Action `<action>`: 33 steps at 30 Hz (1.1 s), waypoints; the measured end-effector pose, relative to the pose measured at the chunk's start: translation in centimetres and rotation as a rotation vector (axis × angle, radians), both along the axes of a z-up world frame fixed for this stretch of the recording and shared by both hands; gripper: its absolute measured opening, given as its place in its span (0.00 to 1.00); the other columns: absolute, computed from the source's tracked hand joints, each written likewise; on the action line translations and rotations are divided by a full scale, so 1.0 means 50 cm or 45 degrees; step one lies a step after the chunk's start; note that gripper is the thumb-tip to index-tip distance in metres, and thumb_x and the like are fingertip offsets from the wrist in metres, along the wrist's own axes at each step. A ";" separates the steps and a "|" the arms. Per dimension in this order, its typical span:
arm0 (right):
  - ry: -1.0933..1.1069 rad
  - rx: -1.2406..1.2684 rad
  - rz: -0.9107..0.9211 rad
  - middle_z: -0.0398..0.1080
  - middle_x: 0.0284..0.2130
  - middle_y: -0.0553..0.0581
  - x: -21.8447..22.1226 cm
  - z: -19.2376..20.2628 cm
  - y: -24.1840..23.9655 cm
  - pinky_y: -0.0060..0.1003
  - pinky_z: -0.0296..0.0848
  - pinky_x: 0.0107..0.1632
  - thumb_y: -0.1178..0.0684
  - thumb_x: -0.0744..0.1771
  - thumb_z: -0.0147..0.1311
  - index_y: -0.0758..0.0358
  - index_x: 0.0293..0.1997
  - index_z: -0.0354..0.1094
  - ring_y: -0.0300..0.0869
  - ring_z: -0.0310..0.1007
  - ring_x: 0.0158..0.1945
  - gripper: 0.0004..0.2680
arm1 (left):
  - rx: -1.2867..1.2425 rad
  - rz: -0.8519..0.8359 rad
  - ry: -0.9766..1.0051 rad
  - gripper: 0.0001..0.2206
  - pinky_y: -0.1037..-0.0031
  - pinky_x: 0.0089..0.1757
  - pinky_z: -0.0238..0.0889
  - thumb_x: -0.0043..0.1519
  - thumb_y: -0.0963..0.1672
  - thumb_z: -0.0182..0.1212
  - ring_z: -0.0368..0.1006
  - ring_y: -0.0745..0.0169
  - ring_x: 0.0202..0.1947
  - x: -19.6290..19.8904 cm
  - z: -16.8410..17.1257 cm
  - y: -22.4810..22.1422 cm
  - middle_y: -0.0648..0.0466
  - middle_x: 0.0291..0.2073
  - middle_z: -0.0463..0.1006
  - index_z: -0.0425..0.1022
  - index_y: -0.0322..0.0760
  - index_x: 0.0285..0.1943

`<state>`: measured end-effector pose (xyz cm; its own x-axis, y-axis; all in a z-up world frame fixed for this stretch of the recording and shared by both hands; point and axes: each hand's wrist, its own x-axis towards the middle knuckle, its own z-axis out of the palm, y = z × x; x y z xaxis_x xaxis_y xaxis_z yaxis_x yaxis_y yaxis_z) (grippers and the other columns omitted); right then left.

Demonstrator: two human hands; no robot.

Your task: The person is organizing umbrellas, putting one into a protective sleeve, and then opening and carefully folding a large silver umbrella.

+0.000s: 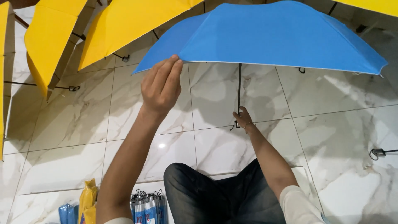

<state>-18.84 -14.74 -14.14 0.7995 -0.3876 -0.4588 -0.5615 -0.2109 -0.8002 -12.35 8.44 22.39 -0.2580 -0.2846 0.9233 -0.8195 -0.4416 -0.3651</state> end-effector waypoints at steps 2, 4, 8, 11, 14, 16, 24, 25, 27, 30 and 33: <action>-0.030 0.023 0.019 0.59 0.46 0.67 0.012 -0.013 -0.006 0.44 0.66 0.47 0.37 0.63 0.42 0.60 0.60 0.41 0.52 0.61 0.49 0.24 | -0.016 -0.003 -0.001 0.04 0.77 0.28 0.68 0.53 0.36 0.55 0.72 0.59 0.25 0.004 0.007 0.008 0.48 0.27 0.74 0.73 0.30 0.33; -0.058 0.042 0.037 0.62 0.41 0.68 0.017 -0.019 -0.005 0.43 0.68 0.44 0.36 0.63 0.42 0.62 0.59 0.43 0.52 0.64 0.45 0.25 | -0.035 -0.008 0.000 0.04 0.77 0.28 0.68 0.53 0.36 0.54 0.72 0.59 0.26 0.004 0.017 0.014 0.48 0.27 0.74 0.73 0.29 0.33; -0.252 0.243 -0.093 0.63 0.26 0.56 0.008 0.013 0.019 0.32 0.70 0.32 0.36 0.64 0.38 0.66 0.53 0.51 0.41 0.68 0.30 0.21 | -0.111 -0.031 -0.002 0.04 0.76 0.29 0.69 0.53 0.35 0.54 0.72 0.58 0.26 -0.007 0.039 0.024 0.48 0.28 0.74 0.73 0.29 0.34; -0.372 0.282 -0.199 0.62 0.23 0.55 -0.015 0.117 0.050 0.30 0.71 0.29 0.44 0.66 0.34 0.69 0.50 0.52 0.40 0.67 0.26 0.17 | -0.140 -0.047 0.017 0.04 0.75 0.30 0.69 0.52 0.35 0.54 0.72 0.58 0.28 -0.019 0.046 0.029 0.48 0.29 0.74 0.73 0.29 0.34; -0.481 0.268 -0.261 0.61 0.22 0.56 -0.031 0.156 0.067 0.30 0.70 0.26 0.50 0.66 0.33 0.70 0.47 0.54 0.40 0.66 0.23 0.12 | -0.123 -0.078 0.095 0.06 0.72 0.36 0.68 0.53 0.35 0.54 0.70 0.55 0.35 -0.032 0.051 0.035 0.47 0.35 0.72 0.71 0.31 0.36; -0.527 0.242 -0.271 0.61 0.22 0.56 -0.041 0.161 0.072 0.29 0.69 0.25 0.52 0.66 0.33 0.69 0.44 0.56 0.40 0.65 0.23 0.10 | -0.099 -0.112 0.145 0.06 0.68 0.40 0.66 0.53 0.35 0.53 0.68 0.51 0.42 -0.040 0.048 0.038 0.44 0.41 0.70 0.70 0.31 0.38; -0.752 0.480 -0.157 0.63 0.22 0.55 -0.092 0.235 0.084 0.29 0.61 0.23 0.48 0.65 0.40 0.62 0.34 0.55 0.38 0.61 0.20 0.08 | 0.157 -0.004 0.267 0.07 0.64 0.45 0.64 0.60 0.40 0.46 0.59 0.45 0.49 -0.064 -0.026 0.038 0.41 0.48 0.62 0.70 0.31 0.40; -0.746 0.479 -0.158 0.63 0.22 0.55 -0.092 0.241 0.082 0.29 0.61 0.23 0.48 0.65 0.40 0.62 0.34 0.55 0.38 0.61 0.20 0.08 | 0.156 -0.005 0.273 0.07 0.64 0.45 0.64 0.60 0.40 0.46 0.59 0.45 0.49 -0.062 -0.048 0.037 0.41 0.48 0.62 0.70 0.31 0.40; -0.709 0.517 -0.147 0.64 0.23 0.55 -0.094 0.251 0.077 0.28 0.62 0.23 0.49 0.65 0.40 0.60 0.34 0.56 0.39 0.63 0.23 0.06 | 0.300 -0.030 0.461 0.06 0.62 0.42 0.63 0.57 0.39 0.49 0.61 0.44 0.46 -0.058 -0.093 0.034 0.41 0.45 0.64 0.67 0.32 0.41; -0.729 0.539 -0.153 0.64 0.22 0.54 -0.106 0.312 0.091 0.25 0.68 0.24 0.55 0.66 0.35 0.65 0.38 0.56 0.36 0.65 0.23 0.05 | 0.339 0.068 0.756 0.15 0.62 0.47 0.55 0.50 0.39 0.59 0.58 0.47 0.50 -0.028 -0.210 0.024 0.47 0.47 0.64 0.67 0.38 0.46; -0.718 0.567 -0.145 0.62 0.21 0.51 -0.120 0.380 0.104 0.23 0.67 0.22 0.57 0.65 0.37 0.65 0.41 0.55 0.34 0.64 0.20 0.05 | 0.373 0.008 0.960 0.15 0.61 0.47 0.56 0.50 0.39 0.59 0.59 0.47 0.49 -0.028 -0.263 0.020 0.47 0.45 0.65 0.66 0.36 0.46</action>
<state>-24.84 -9.57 4.87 0.9267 -0.3554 -0.1223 -0.0370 0.2375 -0.9707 -13.74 9.46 9.26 0.4071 -0.5410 0.7360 -0.8890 -0.4195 0.1834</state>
